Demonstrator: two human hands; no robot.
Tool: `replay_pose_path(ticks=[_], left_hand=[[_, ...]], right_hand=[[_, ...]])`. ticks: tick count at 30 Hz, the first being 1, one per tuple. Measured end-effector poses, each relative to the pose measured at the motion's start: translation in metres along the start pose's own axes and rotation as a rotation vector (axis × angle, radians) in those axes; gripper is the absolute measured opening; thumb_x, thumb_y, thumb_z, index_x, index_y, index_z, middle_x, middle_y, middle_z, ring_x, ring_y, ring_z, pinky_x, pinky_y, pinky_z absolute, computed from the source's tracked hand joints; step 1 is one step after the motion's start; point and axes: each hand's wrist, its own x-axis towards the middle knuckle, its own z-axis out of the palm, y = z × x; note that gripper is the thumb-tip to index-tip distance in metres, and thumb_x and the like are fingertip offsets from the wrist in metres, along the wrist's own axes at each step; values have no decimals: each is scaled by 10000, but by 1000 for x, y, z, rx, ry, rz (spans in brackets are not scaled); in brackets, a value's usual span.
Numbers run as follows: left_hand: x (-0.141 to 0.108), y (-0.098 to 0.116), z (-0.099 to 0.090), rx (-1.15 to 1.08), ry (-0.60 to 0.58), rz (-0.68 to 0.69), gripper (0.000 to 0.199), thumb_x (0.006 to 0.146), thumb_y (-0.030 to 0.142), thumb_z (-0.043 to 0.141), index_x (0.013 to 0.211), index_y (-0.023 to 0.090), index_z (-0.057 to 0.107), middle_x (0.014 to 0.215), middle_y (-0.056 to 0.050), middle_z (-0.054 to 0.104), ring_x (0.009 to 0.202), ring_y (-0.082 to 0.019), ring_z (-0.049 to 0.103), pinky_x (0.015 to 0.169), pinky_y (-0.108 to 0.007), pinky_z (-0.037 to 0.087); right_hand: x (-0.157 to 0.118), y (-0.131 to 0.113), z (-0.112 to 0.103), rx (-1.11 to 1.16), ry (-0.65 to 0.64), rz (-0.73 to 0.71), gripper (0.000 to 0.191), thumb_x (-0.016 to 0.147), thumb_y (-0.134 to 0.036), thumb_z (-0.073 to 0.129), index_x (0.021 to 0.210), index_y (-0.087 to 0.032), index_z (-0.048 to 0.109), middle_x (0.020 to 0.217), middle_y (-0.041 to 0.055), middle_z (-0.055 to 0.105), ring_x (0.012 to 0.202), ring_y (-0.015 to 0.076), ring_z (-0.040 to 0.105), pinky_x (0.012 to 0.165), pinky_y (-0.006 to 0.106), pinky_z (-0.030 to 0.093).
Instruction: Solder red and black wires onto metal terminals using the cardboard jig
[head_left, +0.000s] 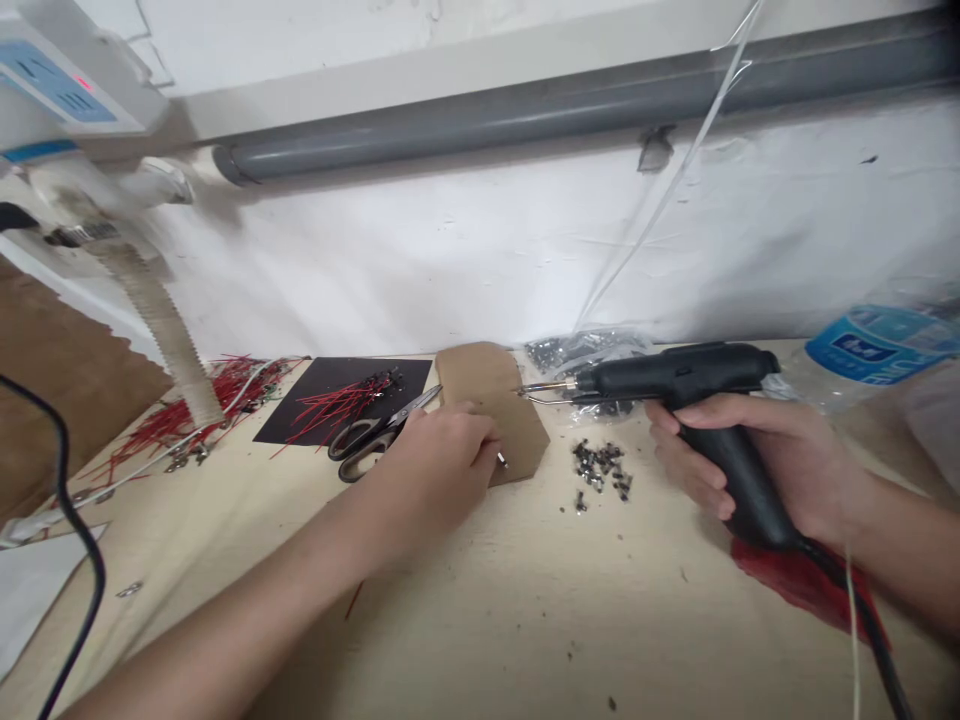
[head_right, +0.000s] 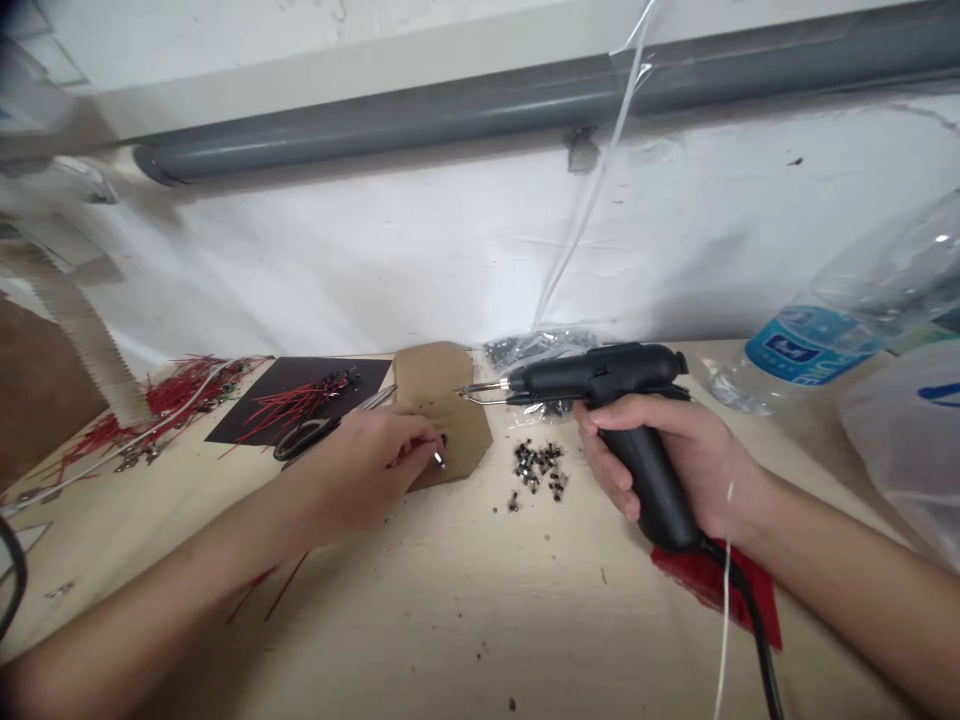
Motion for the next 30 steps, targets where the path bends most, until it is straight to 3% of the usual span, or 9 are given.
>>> replay_pose_path(ticks=[5,8,14,20,30], left_hand=[[3,3,6,70,53,7,318,993,128,518,726,165,686,843,-65,694,827,-225,642,843,-405,421],[5,3,6,90,80,13,321,996,136,528,749,172,728,866,-80,702,853,-251,657,870,-443,440],[3,2,9,59,140,65,313,955,71,522,795,183,767,832,-74,715,790,-222,673,783,-365,501],[-2,2,17,-2,243,62,255,958,116,560,893,187,796,867,-82,735,776,-213,694,676,-312,507],[0,1,29,-61,258,122,246,935,88,656,755,196,785,839,-58,752,716,-216,684,645,-339,469]], right_hand=[[0,0,-2,4,-11,8,161,759,-346,758,796,-189,757,472,14,584,375,152,528,361,231,451],[0,0,-1,4,-19,11,161,757,-346,759,781,-187,749,468,17,587,367,152,530,365,235,445],[-2,0,-2,4,-22,-7,159,778,-347,746,795,-190,739,475,9,584,379,154,525,374,246,435],[-1,-1,0,10,-39,0,147,781,-338,746,806,-194,734,482,4,582,386,151,530,382,245,416],[-1,0,0,11,-42,-6,150,785,-346,724,795,-196,728,495,13,591,395,154,533,400,256,399]])
